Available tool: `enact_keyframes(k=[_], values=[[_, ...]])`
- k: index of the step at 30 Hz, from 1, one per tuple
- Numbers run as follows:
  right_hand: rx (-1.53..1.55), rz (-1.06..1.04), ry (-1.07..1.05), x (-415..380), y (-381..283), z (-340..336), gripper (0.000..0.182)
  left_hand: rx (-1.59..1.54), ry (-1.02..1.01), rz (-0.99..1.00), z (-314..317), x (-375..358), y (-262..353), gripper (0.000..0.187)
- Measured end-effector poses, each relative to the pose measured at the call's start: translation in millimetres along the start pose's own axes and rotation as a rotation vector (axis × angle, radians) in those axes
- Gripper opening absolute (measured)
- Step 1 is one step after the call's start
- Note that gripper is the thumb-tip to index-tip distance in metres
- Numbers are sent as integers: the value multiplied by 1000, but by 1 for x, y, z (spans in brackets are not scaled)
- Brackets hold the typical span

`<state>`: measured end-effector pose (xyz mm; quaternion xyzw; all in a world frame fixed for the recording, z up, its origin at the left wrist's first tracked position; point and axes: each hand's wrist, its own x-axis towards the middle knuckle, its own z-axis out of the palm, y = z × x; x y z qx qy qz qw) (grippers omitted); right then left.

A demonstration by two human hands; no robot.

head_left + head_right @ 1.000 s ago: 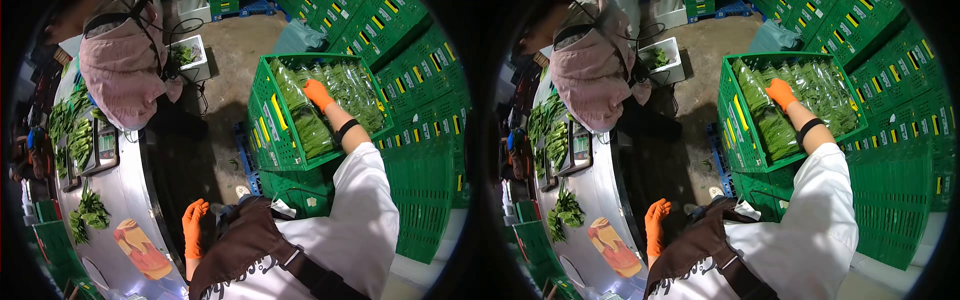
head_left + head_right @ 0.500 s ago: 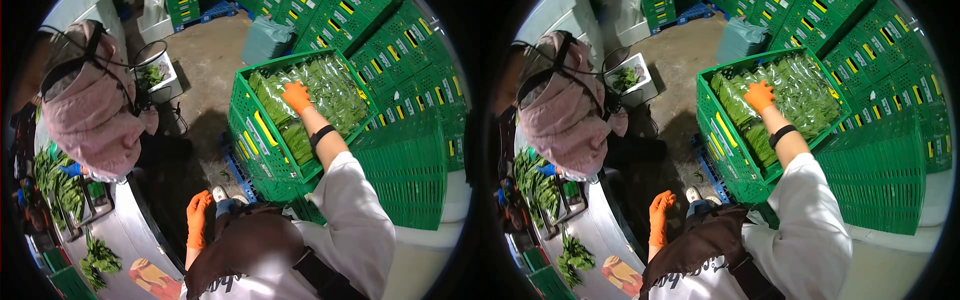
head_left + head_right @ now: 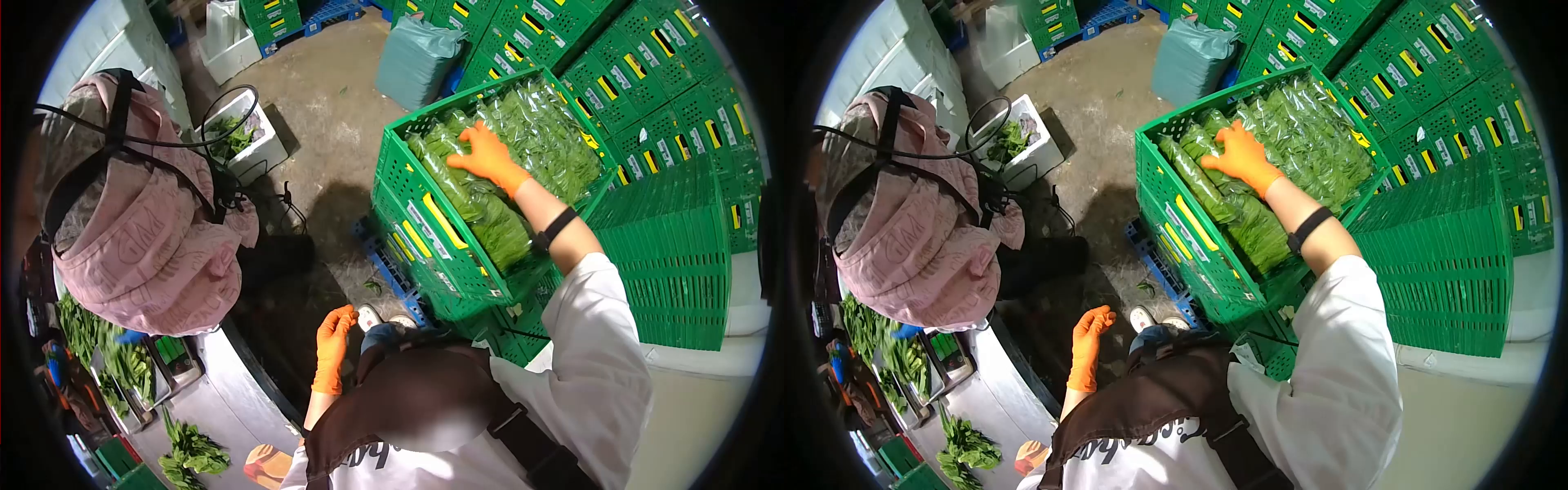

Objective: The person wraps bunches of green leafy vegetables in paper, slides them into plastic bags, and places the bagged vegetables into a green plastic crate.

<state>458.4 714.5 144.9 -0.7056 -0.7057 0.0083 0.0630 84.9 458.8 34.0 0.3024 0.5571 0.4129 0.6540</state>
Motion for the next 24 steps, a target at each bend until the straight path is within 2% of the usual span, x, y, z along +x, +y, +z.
enact_keyframes(k=[1,3,4,5,7,8,10,11,13,14,16,18,24], values=[[-1,0,2,2,-4,-7,40,-14,-11,8,0,0,0,26],[624,-70,340,6,-17,-30,27,1,-19,3,-4,4,1,26],[941,19,94,-3,-30,-36,20,11,-8,4,-4,6,0,26],[1127,16,-139,-15,-44,-35,25,24,1,3,-4,6,-1,26],[1348,118,-538,-31,-50,10,41,13,-20,16,-1,7,0,26],[1348,118,-535,-38,-51,16,41,-6,-33,34,1,8,0,26],[1589,205,-654,-50,-54,24,54,-10,-33,42,1,10,-2,26],[1590,205,-657,-56,-59,18,54,-12,-33,47,0,10,-4,26],[1631,457,-823,-65,-68,0,55,17,-37,14,0,10,-8,26],[1699,492,-905,-60,-57,20,51,43,-44,-14,0,10,-10,26],[1736,552,-834,-44,-46,78,50,31,-49,-30,5,12,-6,25],[1774,613,-760,-33,-45,88,49,6,-41,-50,11,13,-8,25],[1651,551,-654,-23,-36,115,46,-1,-76,-42,13,22,-14,26]])
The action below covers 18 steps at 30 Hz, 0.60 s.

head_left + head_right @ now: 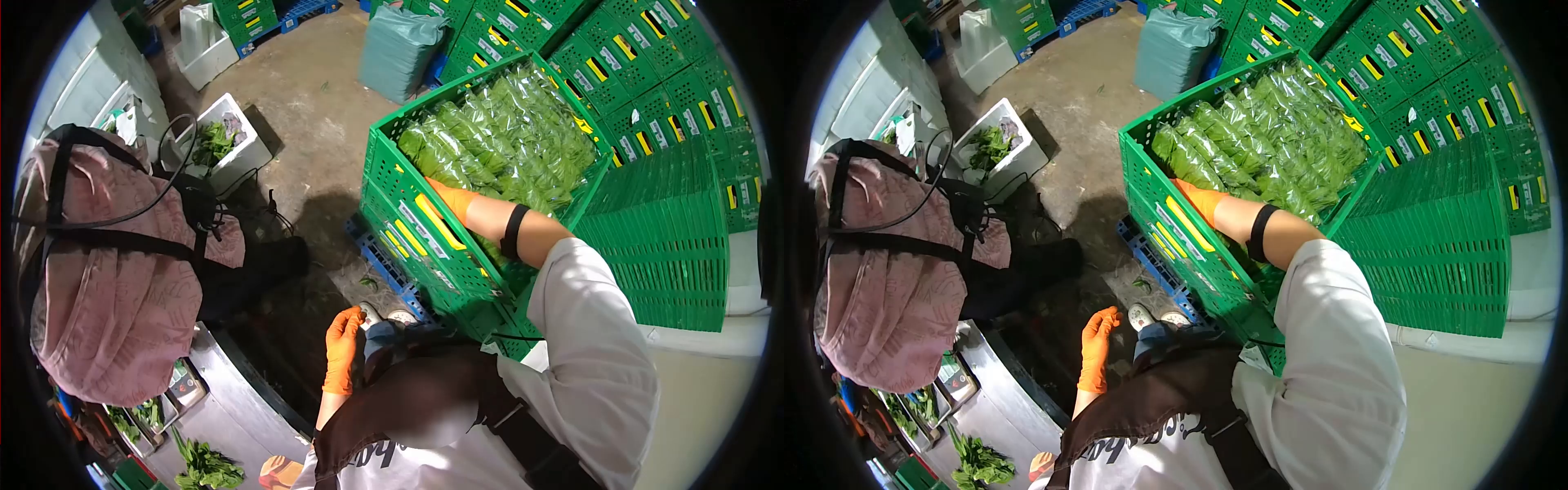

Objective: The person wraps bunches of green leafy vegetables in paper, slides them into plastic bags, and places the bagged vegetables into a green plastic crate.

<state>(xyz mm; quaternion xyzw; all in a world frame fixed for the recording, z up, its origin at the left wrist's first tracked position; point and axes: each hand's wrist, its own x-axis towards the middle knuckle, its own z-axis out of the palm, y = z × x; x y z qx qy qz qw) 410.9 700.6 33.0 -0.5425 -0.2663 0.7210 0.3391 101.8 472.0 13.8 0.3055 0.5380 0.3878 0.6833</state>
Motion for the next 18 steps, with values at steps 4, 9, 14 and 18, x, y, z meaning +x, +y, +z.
enact_keyframes(k=[4,9,14,18], values=[[-112,-45,40,8,0,-11,43,9,22,-51,-4,5,-4,26],[-541,-118,240,26,-22,-46,42,23,92,9,-35,5,-7,29],[-431,-49,111,12,-29,-4,36,-21,226,47,-72,-24,-9,28],[-171,6,-132,-50,-18,23,31,-47,275,27,-81,-36,-19,28]])
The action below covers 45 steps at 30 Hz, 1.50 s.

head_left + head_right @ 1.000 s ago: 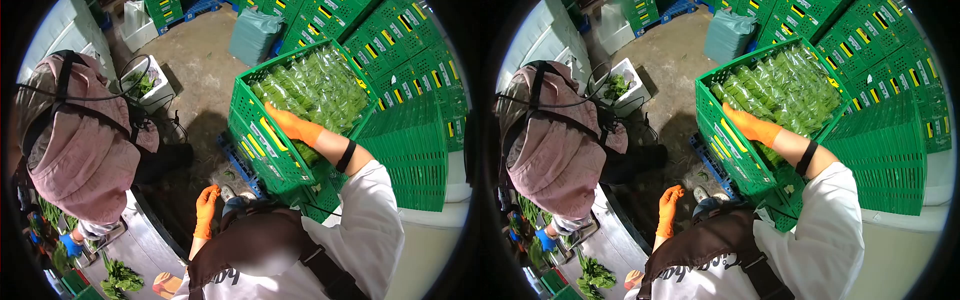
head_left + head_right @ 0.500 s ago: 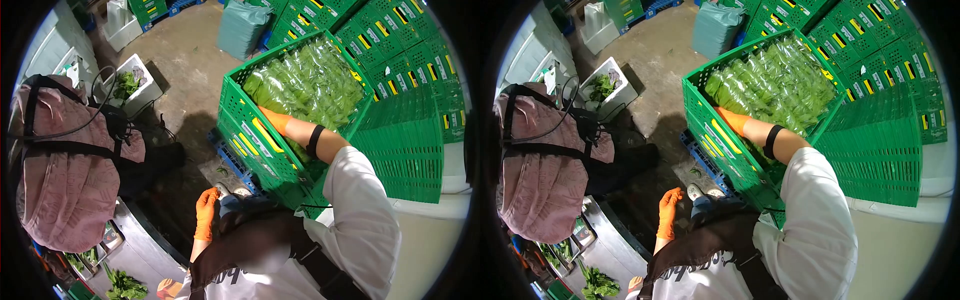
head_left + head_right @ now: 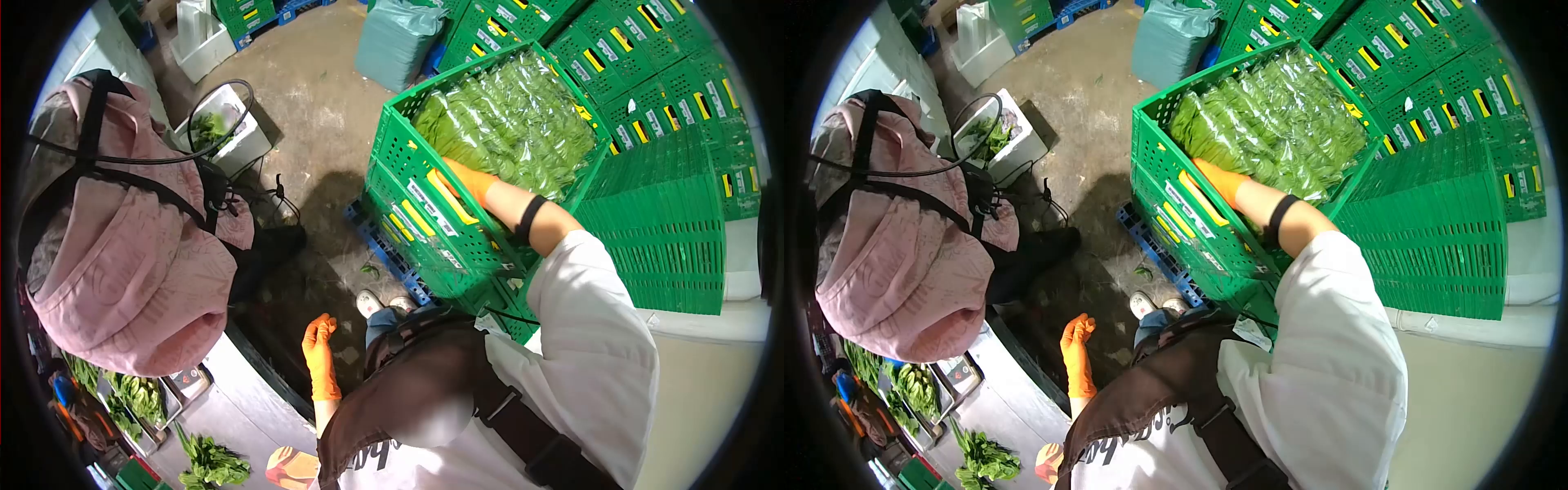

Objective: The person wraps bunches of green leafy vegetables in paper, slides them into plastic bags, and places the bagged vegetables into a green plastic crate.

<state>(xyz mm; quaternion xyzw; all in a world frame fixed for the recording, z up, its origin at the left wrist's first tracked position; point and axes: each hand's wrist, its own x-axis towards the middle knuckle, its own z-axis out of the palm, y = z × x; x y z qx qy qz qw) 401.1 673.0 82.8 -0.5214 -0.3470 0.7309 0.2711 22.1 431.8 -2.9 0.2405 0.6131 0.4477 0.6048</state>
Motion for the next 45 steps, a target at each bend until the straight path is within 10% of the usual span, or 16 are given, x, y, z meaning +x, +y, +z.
enact_keyframes(k=[5,8,10,11,15,22,25,28,31,35,41,45], values=[[-288,59,-194,1,106,-83,30,-19,-74,41,12,4,2,29],[-1073,-420,-557,-57,59,-68,42,8,-115,50,21,8,-2,29],[-1037,456,-110,-77,33,-50,51,13,-116,37,28,7,1,29],[-955,557,-60,-66,31,-69,55,19,-117,24,30,5,1,29],[-546,552,335,-59,24,-125,46,36,-134,32,33,1,5,29],[-949,810,-13,-65,24,-88,48,14,-26,70,33,-30,2,25],[-1297,643,-300,-97,-15,-49,31,185,3,24,43,-56,2,28],[-1753,-245,-229,-133,-85,8,33,283,81,65,54,-93,6,32],[-1468,-285,-100,-159,-124,83,31,297,187,100,48,-132,-2,38],[-1596,-365,-492,-180,-104,199,35,394,474,170,14,-182,-31,39],[-1572,-815,-1359,-171,32,352,37,654,1320,290,-95,-287,-109,39],[-1231,-1140,-1587,-172,196,468,34,618,1485,41,-149,-359,-177,62]])
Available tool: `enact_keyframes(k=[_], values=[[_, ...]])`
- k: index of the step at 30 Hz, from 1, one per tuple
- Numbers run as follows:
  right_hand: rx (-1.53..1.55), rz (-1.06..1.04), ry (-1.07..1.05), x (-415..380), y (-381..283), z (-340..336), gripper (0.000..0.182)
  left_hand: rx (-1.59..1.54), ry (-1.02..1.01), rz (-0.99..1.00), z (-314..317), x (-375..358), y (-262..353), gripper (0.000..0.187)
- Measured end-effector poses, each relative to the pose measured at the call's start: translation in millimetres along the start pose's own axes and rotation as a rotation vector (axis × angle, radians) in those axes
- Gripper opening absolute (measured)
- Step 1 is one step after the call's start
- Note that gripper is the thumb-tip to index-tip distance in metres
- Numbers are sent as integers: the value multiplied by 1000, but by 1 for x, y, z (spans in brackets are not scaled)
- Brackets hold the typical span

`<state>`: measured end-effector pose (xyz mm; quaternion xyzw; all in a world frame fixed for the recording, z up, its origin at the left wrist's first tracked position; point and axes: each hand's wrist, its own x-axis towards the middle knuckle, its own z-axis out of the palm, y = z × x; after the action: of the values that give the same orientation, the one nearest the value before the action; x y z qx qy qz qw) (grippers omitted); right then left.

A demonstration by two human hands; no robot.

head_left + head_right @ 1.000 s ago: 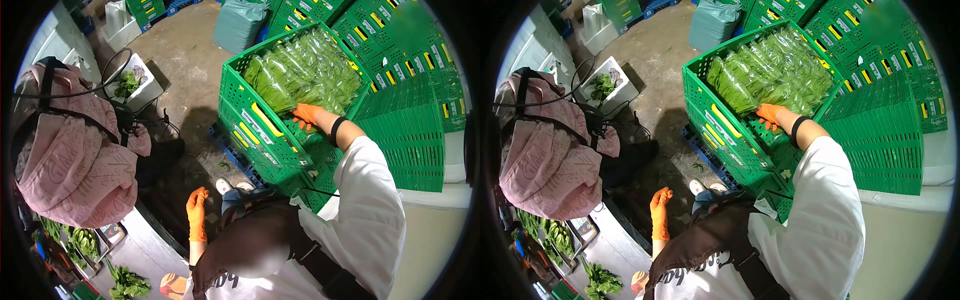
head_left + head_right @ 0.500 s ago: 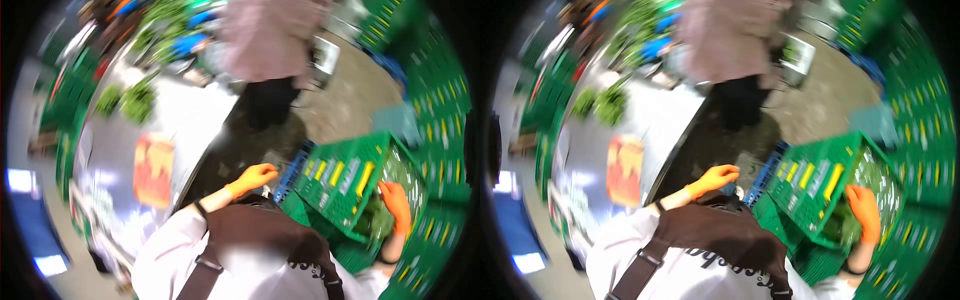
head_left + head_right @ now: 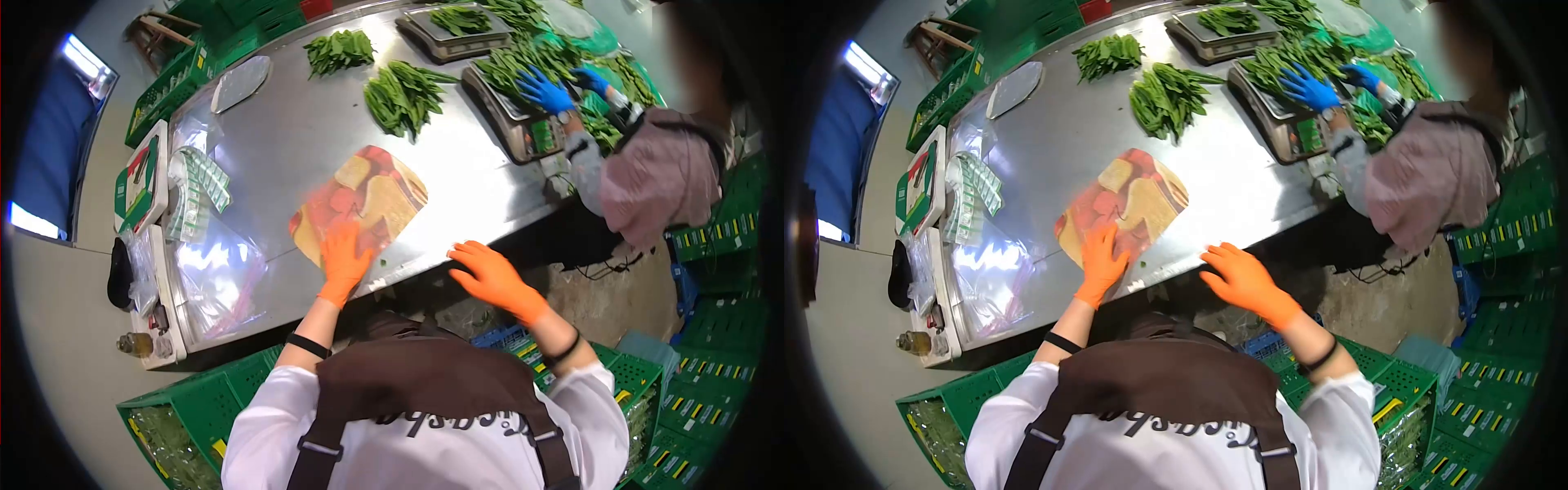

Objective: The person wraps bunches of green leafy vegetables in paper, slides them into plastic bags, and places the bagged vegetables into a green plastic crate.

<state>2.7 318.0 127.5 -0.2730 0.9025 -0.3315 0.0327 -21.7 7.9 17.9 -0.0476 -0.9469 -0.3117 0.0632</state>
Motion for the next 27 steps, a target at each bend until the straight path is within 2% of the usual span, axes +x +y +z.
enact_keyframes(k=[2,3,5,7,10,11,13,14,15,16,17,18,20,21,23,26,27], values=[[-33,-104,1,72,15,65,41,347,-219,-192,-25,-2,-21,79],[-96,-136,-8,102,20,90,45,361,-329,-194,-30,0,-37,88],[-156,-160,-26,134,34,126,49,321,-344,-139,-38,1,-67,89],[-235,-51,-144,143,42,149,57,279,-361,-87,-44,5,-85,89],[-222,-71,-279,131,34,137,55,253,-431,-39,-59,20,-98,89],[-212,-164,-318,138,43,124,50,242,-507,-53,-66,28,-97,84],[170,330,-402,183,59,77,47,228,-591,-74,-80,51,-92,81],[175,302,-21,206,82,59,39,-40,-650,-240,-89,71,-88,76],[20,269,175,236,127,41,35,-313,-701,-411,-95,90,-82,72],[-67,120,461,277,149,11,34,-318,-708,-428,-96,110,-77,72],[-51,-15,491,320,156,-30,37,-527,-609,-469,-94,133,-69,69],[5,45,392,357,180,-57,40,-729,-498,-507,-93,158,-59,67],[297,279,358,411,213,-74,53,-867,-301,-599,-96,215,-16,60],[313,283,350,434,235,-72,53,-930,-261,-637,-82,242,-17,65],[218,366,136,468,281,-63,69,-981,-216,-685,-51,287,-24,69],[236,472,41,486,329,-42,77,-999,-121,-816,-8,341,-23,78],[437,469,88,493,346,-27,83,-963,-81,-851,3,358,-18,83]])
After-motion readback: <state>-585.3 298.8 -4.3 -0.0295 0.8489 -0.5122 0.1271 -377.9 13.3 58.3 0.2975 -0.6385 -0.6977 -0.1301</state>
